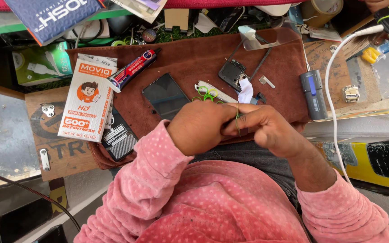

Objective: The person disassembles a smartphone, removes the battery, and then reassembles it. They then secure the back cover with multiple green rubber bands. The workspace is cluttered with tools and phone parts.

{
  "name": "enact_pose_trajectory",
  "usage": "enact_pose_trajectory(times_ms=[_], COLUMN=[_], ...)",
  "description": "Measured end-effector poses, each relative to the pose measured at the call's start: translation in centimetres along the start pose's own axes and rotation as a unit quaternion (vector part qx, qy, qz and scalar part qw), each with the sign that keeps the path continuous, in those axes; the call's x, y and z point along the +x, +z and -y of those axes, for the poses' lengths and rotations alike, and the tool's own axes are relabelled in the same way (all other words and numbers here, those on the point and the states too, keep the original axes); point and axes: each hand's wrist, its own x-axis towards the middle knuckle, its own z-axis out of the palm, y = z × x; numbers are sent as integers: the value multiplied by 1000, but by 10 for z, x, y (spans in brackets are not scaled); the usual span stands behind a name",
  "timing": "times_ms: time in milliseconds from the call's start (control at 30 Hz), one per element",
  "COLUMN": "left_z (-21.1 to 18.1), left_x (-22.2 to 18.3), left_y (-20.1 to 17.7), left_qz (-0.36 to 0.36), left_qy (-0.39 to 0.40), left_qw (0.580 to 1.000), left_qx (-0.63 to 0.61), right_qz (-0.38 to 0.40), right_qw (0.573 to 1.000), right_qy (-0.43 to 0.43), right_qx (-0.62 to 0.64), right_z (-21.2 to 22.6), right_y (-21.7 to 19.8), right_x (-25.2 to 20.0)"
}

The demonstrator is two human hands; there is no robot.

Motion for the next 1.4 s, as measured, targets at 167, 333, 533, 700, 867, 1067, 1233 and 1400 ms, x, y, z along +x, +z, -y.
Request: enact_pose_trajectory(times_ms=[167,333,533,700,867,1067,1233,1400], left_z=[7,20,24,29,9,19,43,11], left_x=[7,8,17,17,17,17,13,19], left_y=[4,4,21,9,10,12,14,50], left_qz=[-79,-103,-94,-161,-153,-147,129,269], left_qy=[30,65,8,-40,-20,-44,11,-126], left_qw=[993,948,803,670,551,566,457,484], left_qx=[-81,-294,-588,-723,-820,-810,-880,-823], right_qz=[-29,-17,-196,-363,-207,-334,-482,-369], right_qw=[993,997,971,890,896,861,856,924], right_qy=[102,-23,-134,-157,18,64,-38,-60], right_qx=[-52,-74,5,228,393,377,181,-80], right_z=[-17,8,-2,-11,-32,-27,-26,-5], right_y=[-15,-15,-1,-5,23,21,-25,-38], right_x=[-4,-17,-14,-23,-19,-17,-31,-30])
